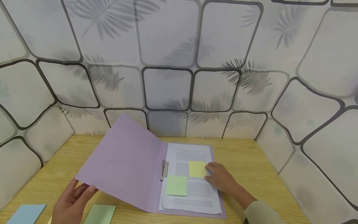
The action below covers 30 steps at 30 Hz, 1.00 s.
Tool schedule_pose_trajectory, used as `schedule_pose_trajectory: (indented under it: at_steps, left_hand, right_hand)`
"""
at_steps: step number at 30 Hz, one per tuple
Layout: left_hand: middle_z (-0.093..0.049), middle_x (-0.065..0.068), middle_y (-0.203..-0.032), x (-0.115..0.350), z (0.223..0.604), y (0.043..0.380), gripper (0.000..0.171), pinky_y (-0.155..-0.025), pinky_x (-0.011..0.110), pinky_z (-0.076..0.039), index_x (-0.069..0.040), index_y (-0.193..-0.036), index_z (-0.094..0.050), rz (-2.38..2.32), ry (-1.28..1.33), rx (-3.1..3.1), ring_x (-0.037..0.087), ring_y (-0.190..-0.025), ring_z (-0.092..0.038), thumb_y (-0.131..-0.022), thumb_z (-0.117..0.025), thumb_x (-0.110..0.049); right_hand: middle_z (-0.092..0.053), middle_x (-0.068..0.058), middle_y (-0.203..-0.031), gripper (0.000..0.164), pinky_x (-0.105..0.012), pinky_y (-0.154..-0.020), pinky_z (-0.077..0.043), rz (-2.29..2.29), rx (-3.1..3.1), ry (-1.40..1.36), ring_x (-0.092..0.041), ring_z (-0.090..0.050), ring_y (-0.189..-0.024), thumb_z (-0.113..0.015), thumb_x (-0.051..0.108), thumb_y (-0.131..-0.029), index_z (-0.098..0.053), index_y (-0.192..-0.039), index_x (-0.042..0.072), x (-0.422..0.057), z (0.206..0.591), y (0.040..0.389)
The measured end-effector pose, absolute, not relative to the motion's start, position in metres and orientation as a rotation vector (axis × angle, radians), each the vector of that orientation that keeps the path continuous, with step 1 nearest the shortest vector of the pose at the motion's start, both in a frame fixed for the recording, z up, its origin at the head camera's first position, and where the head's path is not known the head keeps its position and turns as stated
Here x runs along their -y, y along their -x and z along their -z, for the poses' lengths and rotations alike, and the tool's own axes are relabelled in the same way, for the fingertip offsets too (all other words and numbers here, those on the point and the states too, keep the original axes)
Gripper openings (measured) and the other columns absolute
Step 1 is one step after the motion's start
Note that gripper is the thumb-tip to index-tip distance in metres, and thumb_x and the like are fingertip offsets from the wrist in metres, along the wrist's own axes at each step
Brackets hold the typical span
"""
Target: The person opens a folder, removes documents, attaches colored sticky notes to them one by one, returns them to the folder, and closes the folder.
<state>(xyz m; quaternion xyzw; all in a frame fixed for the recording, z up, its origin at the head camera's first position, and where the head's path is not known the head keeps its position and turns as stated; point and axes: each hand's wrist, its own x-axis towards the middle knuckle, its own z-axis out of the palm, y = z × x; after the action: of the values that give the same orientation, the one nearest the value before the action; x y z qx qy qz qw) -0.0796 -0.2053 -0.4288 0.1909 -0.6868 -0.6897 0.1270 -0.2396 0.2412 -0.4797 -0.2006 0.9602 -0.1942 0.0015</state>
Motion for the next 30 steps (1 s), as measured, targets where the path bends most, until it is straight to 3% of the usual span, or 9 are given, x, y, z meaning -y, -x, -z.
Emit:
schedule_pose_trajectory:
  at_steps: [1, 8, 14, 21, 24, 30]
  left_hand:
    - [-0.070, -0.024, -0.105, 0.201, 0.426, 0.080, 0.073, -0.083, 0.011, -0.054, -0.028, -0.157, -0.037, 1.995, -0.546, 2.012, -0.002, -0.098, -0.069, -0.094, -0.073, -0.025]
    - [-0.061, 0.011, -0.138, 0.168, 0.408, 0.086, 0.063, -0.085, 0.008, -0.050, -0.027, -0.155, -0.040, 1.818, -0.343, 2.178, -0.009, -0.105, -0.061, -0.098, -0.067, -0.034]
    - [-0.064, 0.002, -0.133, 0.139, 0.402, 0.091, 0.049, -0.090, 0.018, -0.055, -0.015, -0.144, -0.055, 1.782, -0.017, 2.102, 0.000, -0.115, -0.062, -0.097, -0.069, -0.016]
    - [-0.060, 0.002, -0.135, 0.113, 0.414, 0.105, 0.049, -0.097, 0.025, -0.055, -0.015, -0.139, -0.059, 1.714, 0.429, 2.039, 0.005, -0.122, -0.058, -0.093, -0.070, -0.002]
    - [-0.058, 0.003, -0.137, 0.102, 0.423, 0.111, 0.051, -0.100, 0.027, -0.054, -0.014, -0.140, -0.058, 1.576, 0.557, 2.082, 0.007, -0.125, -0.056, -0.092, -0.072, -0.004]
    - [-0.048, -0.007, -0.148, 0.083, 0.439, 0.119, 0.059, -0.105, 0.044, -0.051, -0.027, -0.147, -0.051, 1.343, 0.594, 2.385, 0.022, -0.135, -0.050, -0.093, -0.074, -0.032]
  right_hand:
    - [-0.054, -0.023, -0.142, 0.048, -0.064, -0.110, -0.038, 0.607, -3.014, 0.620, -0.047, -0.047, -0.134, -0.072, 0.021, -0.093, -0.060, -0.135, -0.002, -0.241, 0.479, 0.239]
    - [-0.053, -0.021, -0.144, 0.048, -0.064, -0.110, -0.038, 0.560, -3.023, 0.568, -0.046, -0.046, -0.136, -0.071, 0.022, -0.094, -0.060, -0.136, 0.001, -0.243, 0.477, 0.238]
    - [-0.054, -0.021, -0.143, 0.046, -0.063, -0.111, -0.038, 0.530, -3.029, 0.563, -0.045, -0.047, -0.135, -0.071, 0.022, -0.094, -0.062, -0.134, 0.001, -0.242, 0.477, 0.237]
    - [-0.056, -0.020, -0.142, 0.046, -0.062, -0.111, -0.039, 0.534, -3.030, 0.543, -0.044, -0.047, -0.135, -0.072, 0.024, -0.093, -0.063, -0.133, 0.003, -0.241, 0.478, 0.236]
    - [-0.056, -0.018, -0.143, 0.046, -0.062, -0.110, -0.039, 0.523, -3.023, 0.538, -0.043, -0.048, -0.135, -0.072, 0.025, -0.093, -0.063, -0.133, 0.004, -0.243, 0.478, 0.237]
    - [-0.062, -0.016, -0.136, 0.042, -0.059, -0.109, -0.042, 0.609, -3.005, 0.585, -0.040, -0.054, -0.131, -0.074, 0.024, -0.092, -0.066, -0.129, 0.005, -0.245, 0.477, 0.242]
